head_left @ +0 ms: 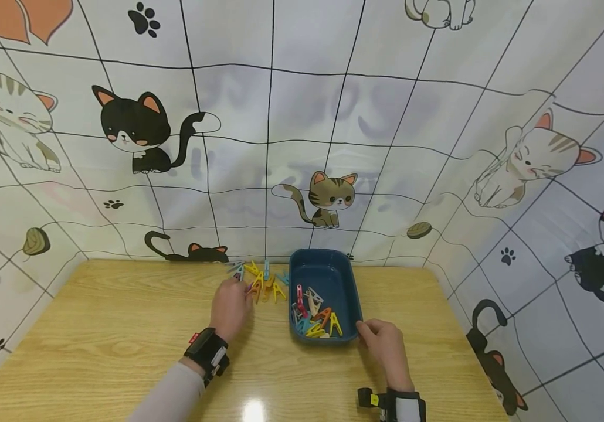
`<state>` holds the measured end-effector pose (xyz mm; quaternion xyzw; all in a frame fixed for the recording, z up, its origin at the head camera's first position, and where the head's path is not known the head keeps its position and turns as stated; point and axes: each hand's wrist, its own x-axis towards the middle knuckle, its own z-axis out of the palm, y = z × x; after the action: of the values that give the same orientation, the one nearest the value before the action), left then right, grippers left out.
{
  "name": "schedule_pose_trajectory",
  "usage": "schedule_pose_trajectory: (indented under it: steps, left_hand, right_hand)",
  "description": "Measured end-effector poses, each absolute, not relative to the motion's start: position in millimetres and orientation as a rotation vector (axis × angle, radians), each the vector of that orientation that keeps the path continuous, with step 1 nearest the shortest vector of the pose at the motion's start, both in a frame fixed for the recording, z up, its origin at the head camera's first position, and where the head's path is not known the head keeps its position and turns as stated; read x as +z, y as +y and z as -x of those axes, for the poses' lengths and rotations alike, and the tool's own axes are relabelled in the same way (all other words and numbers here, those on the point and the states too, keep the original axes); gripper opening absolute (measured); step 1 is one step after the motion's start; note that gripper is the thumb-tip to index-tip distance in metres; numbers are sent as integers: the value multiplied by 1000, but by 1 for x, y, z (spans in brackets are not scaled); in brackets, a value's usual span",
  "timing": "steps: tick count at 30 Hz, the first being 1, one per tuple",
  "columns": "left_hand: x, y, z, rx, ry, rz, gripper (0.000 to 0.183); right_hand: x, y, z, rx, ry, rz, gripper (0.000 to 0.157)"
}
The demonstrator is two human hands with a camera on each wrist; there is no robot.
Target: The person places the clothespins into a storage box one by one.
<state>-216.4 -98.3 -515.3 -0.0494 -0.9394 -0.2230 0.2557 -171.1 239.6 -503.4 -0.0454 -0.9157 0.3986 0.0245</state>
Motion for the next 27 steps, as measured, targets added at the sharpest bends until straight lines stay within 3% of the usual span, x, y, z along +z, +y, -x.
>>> schedule_pose_trajectory:
  steps: [9, 27]
  left_hand:
    - [-521, -102, 228, -531, -2633, 119, 34]
    - [-529, -101, 243, -439, -2759, 51, 24]
  right_hand:
    - [-504, 240, 171, 1230, -2839, 144, 25]
    - [-502, 239, 170, 1257, -2819, 145, 26]
